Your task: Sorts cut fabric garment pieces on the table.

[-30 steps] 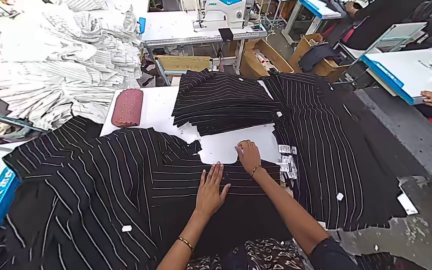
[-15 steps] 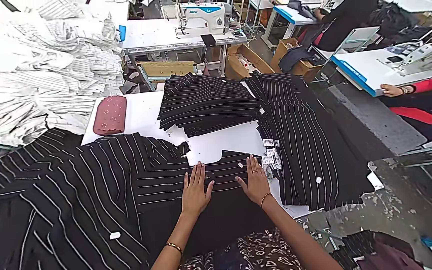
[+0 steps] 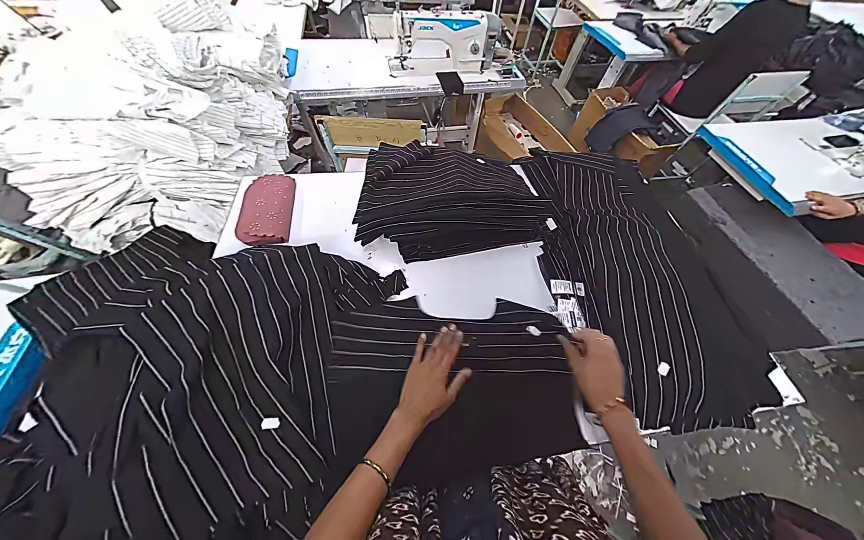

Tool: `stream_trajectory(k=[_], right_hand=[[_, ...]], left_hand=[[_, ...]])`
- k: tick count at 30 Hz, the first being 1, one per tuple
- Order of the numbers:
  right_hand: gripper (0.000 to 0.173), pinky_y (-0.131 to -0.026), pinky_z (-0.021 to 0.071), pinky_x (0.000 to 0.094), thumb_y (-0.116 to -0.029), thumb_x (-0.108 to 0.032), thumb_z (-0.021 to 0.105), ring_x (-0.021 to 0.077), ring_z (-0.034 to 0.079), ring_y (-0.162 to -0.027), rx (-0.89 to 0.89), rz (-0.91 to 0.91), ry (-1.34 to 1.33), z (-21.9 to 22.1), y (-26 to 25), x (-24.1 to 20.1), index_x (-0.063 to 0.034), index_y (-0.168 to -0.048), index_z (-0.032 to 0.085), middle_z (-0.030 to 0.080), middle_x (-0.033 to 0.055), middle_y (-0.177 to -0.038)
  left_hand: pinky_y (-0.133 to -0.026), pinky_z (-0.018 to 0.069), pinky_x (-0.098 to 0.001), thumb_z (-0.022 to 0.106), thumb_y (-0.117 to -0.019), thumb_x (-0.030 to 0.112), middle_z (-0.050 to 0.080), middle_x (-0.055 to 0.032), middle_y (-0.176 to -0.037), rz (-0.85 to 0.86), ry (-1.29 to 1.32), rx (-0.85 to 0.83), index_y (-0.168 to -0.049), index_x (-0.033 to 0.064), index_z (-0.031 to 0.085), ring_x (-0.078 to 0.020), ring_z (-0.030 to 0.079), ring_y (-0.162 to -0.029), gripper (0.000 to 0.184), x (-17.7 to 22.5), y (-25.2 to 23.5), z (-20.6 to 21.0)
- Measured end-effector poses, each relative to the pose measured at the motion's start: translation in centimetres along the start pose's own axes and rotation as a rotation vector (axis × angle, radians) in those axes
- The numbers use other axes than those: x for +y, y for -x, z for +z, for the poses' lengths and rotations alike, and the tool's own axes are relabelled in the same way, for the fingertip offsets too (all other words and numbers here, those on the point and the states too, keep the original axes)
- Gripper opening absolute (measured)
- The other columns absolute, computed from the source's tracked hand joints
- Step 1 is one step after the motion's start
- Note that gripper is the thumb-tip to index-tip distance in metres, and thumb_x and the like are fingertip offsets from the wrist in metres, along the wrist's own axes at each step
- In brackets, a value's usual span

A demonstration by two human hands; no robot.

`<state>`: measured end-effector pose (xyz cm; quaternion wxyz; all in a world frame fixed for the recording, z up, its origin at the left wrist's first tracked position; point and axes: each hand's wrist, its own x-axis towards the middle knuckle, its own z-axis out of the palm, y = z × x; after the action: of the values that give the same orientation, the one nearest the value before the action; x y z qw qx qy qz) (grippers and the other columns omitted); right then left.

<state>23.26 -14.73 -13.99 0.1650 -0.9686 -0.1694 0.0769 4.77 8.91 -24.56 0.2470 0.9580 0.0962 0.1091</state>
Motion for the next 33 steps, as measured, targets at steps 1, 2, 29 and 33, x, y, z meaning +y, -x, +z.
stream_trajectory(k=[1,2,29,33], right_hand=[[0.035,-0.102,0.0484,0.0592,-0.1019,-0.026,0.063,0.0447,0.064,-0.115,0.060,0.017,0.000,-1.7,0.8,1.7,0.0068,-0.113,0.071,0.068,0.0291,-0.117],[0.035,-0.099,0.0492,0.0614,-0.1021,-0.023,0.063,0.0462,0.065,-0.112,0.109,0.061,0.011,-3.7,1.6,3.4,0.0083,-0.114,0.070,0.067,0.0308,-0.117],[0.069,-0.124,0.0170,0.0599,-0.1051,-0.049,0.037,0.0202,0.024,-0.156,-0.249,-0.630,0.145,12.6,-6.1,-9.6,-0.0118,-0.163,0.030,0.025,0.0009,-0.170],[0.073,-0.124,0.0178,0.0602,-0.1039,-0.054,0.038,0.0220,0.026,-0.156,-0.209,-0.578,0.131,12.7,-6.9,-9.4,-0.0079,-0.161,0.032,0.028,0.0040,-0.169]], left_hand=[[-0.120,0.0208,-0.0655,0.043,-0.1038,0.052,0.044,-0.0070,-0.160,0.033,0.014,-0.044,-0.154,0.0092,0.046,-0.0260,0.040,-0.149,0.066,0.9,0.7,0.3],[-0.120,0.0196,-0.0662,0.043,-0.1036,0.053,0.042,-0.0058,-0.162,0.045,0.007,-0.087,-0.155,0.0105,0.045,-0.0251,0.039,-0.150,0.067,1.8,1.4,0.6],[-0.118,0.0246,-0.0649,0.026,-0.1058,0.031,0.047,-0.0043,-0.158,-0.225,-0.148,0.100,-0.152,0.0101,0.050,-0.0271,0.043,-0.147,0.056,0.0,-6.0,2.0],[-0.119,0.0153,-0.0698,0.032,-0.1054,0.037,0.039,-0.0079,-0.163,-0.254,-0.103,0.023,-0.157,0.0082,0.041,-0.0326,0.034,-0.152,0.060,-0.8,-7.1,1.2]])
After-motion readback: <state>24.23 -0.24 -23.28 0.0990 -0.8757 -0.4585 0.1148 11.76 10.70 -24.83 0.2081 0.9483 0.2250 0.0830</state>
